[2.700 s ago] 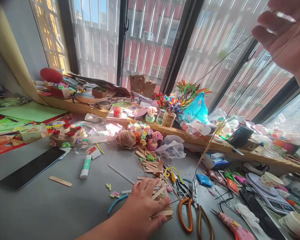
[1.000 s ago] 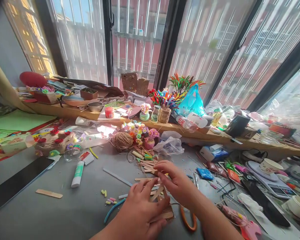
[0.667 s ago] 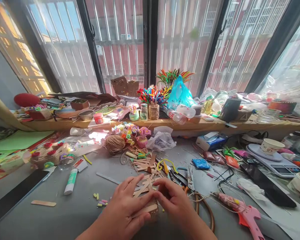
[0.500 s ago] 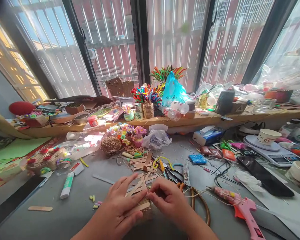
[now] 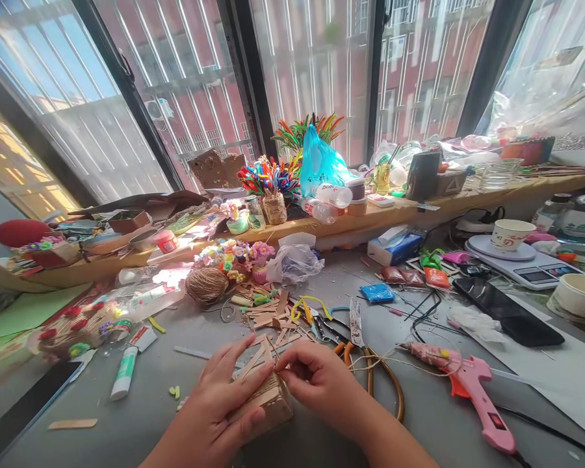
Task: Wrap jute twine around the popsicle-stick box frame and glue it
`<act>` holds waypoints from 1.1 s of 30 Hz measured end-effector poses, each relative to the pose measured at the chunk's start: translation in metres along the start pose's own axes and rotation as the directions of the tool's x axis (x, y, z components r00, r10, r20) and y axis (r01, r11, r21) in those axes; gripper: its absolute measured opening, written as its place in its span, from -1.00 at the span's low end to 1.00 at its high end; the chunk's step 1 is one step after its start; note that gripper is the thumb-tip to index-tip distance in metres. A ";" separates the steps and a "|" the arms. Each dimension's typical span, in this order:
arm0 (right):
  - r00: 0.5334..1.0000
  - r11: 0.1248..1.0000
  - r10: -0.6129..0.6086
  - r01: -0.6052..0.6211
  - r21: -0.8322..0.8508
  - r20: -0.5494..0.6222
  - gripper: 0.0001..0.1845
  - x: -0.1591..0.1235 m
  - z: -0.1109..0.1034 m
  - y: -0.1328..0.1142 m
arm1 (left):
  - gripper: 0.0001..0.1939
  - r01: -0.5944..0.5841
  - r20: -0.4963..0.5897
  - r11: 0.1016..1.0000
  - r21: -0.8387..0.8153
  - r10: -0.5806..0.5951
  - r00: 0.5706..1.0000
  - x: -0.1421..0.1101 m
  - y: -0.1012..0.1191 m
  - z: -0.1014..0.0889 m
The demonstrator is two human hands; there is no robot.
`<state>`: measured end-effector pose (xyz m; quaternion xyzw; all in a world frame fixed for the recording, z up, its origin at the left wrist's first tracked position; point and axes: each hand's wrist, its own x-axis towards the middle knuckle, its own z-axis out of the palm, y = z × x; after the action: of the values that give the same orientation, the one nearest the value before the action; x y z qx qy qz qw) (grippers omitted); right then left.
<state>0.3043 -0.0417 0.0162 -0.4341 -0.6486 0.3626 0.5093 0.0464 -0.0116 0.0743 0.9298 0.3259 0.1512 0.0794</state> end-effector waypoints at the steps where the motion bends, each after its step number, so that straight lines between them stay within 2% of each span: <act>1: 1.000 1.000 0.006 -0.006 0.008 0.002 -0.86 0.000 0.001 0.001 | -0.46 0.002 -0.001 1.000 -0.002 -0.002 1.000 0.000 0.000 0.000; 6: 1.000 0.999 0.021 -0.021 0.027 -0.006 -0.86 0.001 0.004 0.000 | -0.21 0.064 0.012 0.997 -0.052 -0.064 0.998 0.001 0.000 0.000; 11: 1.000 1.000 0.012 -0.011 0.024 -0.022 -0.85 0.002 0.002 -0.002 | 0.21 0.192 0.048 0.975 -0.115 -0.187 0.981 0.004 -0.001 0.010; 13: 1.000 1.000 0.004 -0.003 0.026 -0.030 -0.86 0.002 0.000 -0.002 | 0.20 0.189 0.002 0.965 -0.182 -0.192 0.981 0.003 -0.004 0.015; 17: 0.998 0.999 -0.005 0.007 0.047 -0.059 -0.82 0.002 -0.007 -0.001 | -0.03 0.151 -0.098 0.917 -0.368 -0.200 0.975 -0.005 -0.013 0.022; 19: 0.997 0.998 -0.010 0.014 0.054 -0.083 -0.80 0.001 -0.011 0.000 | -0.06 0.138 -0.155 0.874 -0.465 -0.234 0.960 -0.012 -0.016 0.026; 22: 0.994 0.999 -0.013 0.019 0.049 -0.109 -0.82 -0.002 -0.015 -0.001 | -0.02 0.111 -0.199 0.789 -0.605 -0.285 0.938 -0.022 -0.017 0.043; 27: 0.996 0.996 0.050 -0.045 0.077 -0.072 -0.82 -0.006 -0.007 -0.001 | 0.09 0.036 -0.184 0.623 -0.781 -0.285 0.941 -0.031 -0.015 0.080; 29: 0.996 0.993 0.077 -0.072 0.097 -0.053 -0.78 -0.008 -0.004 0.000 | 0.07 0.028 -0.175 0.626 -0.779 -0.260 0.950 -0.033 -0.016 0.085; 33: 0.993 0.987 0.106 -0.099 0.125 -0.047 -0.72 -0.010 -0.002 0.003 | 0.03 0.057 -0.162 0.748 -0.661 -0.216 0.963 -0.044 -0.030 0.079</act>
<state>0.3076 -0.0498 0.0106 -0.4443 -0.5883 0.4157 0.5327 0.0224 -0.0201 -0.0181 0.7937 0.3274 0.3546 0.3702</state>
